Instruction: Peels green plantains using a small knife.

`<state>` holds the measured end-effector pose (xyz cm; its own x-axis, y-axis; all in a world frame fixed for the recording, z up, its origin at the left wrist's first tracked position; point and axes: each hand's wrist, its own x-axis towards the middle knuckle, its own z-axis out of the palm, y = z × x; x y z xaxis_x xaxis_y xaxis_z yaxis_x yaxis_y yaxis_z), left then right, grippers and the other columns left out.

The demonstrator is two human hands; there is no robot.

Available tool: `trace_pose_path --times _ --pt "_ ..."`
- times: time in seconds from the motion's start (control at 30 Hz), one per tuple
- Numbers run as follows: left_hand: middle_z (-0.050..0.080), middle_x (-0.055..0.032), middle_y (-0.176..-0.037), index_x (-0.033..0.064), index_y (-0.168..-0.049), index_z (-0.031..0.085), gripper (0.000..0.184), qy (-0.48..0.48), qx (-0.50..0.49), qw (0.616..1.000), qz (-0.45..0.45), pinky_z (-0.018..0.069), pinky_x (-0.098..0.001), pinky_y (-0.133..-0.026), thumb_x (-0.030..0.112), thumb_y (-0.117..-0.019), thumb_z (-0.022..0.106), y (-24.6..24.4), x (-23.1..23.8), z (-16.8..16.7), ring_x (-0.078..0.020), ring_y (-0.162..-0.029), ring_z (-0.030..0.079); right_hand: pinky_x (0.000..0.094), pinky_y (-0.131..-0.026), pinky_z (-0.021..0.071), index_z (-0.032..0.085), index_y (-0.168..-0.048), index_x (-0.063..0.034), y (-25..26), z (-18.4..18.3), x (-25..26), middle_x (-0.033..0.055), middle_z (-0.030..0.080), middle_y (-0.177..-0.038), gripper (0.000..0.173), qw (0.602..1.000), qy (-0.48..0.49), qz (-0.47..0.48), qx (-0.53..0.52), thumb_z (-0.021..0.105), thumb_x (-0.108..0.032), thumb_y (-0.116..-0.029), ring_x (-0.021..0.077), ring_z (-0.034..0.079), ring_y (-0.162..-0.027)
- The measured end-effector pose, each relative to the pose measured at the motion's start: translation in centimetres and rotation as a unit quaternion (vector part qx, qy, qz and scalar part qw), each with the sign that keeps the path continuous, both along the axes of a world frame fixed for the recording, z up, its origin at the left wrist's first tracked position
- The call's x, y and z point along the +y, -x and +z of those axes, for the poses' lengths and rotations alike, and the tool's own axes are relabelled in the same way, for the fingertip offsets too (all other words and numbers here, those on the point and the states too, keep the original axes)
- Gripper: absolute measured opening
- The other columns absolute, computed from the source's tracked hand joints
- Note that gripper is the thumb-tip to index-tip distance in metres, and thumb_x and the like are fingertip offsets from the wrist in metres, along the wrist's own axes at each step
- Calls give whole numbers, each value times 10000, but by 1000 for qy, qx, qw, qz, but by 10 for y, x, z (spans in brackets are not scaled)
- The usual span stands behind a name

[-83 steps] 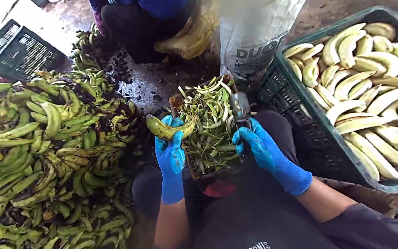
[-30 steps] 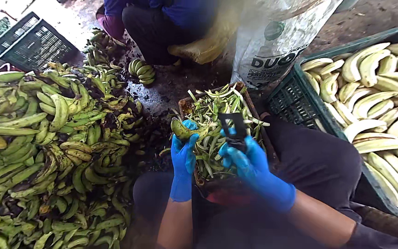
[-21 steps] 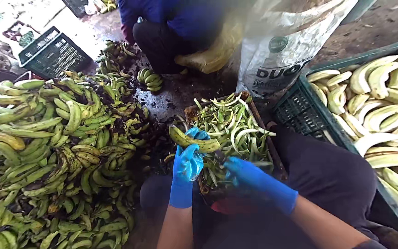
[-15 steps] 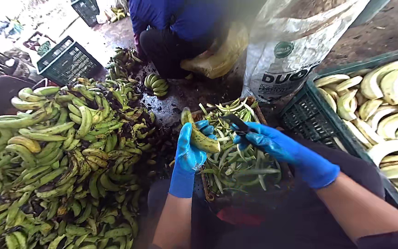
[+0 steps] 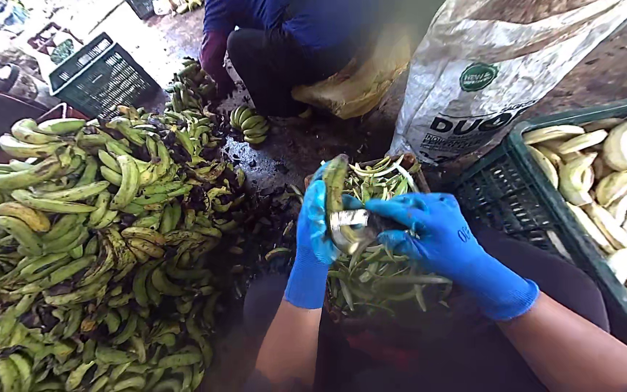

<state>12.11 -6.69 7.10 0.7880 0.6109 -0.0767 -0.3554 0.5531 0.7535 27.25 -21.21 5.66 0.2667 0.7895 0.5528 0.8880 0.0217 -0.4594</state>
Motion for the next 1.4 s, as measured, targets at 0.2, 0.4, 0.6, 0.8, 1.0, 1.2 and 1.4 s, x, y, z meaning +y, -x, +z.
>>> trace_pose_path --times 0.2,0.4,0.6,0.8,1.0,1.2,1.4 --pt "711 -140 -1006 220 -1445 449 599 106 -37 992 -52 616 -325 -577 340 -927 724 8 -10 -6 -231 -710 723 667 -920 408 611 -1431 -249 -41 19 33 228 647 -1247 546 973 -23 -231 14 509 -577 -1006 434 618 -1115" --pt "705 -65 -1118 176 -1487 411 534 -93 -23 988 119 584 -261 -719 424 -1029 527 11 10 -9 -118 -849 692 532 -877 452 677 -1343 -360 19 0 3 15 721 -1160 502 993 28 63 97 466 -647 -989 187 653 -1045" --pt "707 -141 -1023 142 -1525 393 517 -38 64 989 -126 598 -300 -681 339 -1049 433 5 -15 -11 -180 -773 696 621 -890 428 659 -1370 -267 -34 7 33 198 697 -1167 534 982 -76 -171 -41 477 -616 -1010 384 660 -1029" --pt "676 -97 -1223 200 -1470 451 501 -36 -100 991 75 612 -371 -823 401 -1024 556 -9 -3 -13 -209 -998 708 590 -886 434 656 -1370 -301 1 0 7 115 698 -1178 538 998 -32 -48 -1 466 -631 -991 301 650 -1034" --pt "709 1 -1058 190 -1330 580 443 -86 -12 996 14 595 -265 -753 400 -949 665 -4 -17 -4 -87 -895 693 591 -870 437 688 -1331 -292 -20 6 12 118 715 -1177 484 998 -59 -11 -27 503 -591 -998 305 671 -1006" --pt "694 -126 -1181 145 -1514 438 548 -161 106 965 -175 594 -316 -759 419 -1039 459 7 4 -1 -169 -890 695 606 -908 416 644 -1391 -301 -47 13 16 157 690 -1193 579 991 -37 -130 5 431 -663 -993 332 651 -1072" --pt "645 -58 -1263 168 -1389 461 366 -50 -152 961 224 574 -363 -940 364 -1100 350 -19 -7 9 -194 -1105 675 513 -945 394 696 -1287 -284 13 -9 5 93 707 -1157 462 990 -107 -27 -83 481 -587 -1014 264 638 -1035"
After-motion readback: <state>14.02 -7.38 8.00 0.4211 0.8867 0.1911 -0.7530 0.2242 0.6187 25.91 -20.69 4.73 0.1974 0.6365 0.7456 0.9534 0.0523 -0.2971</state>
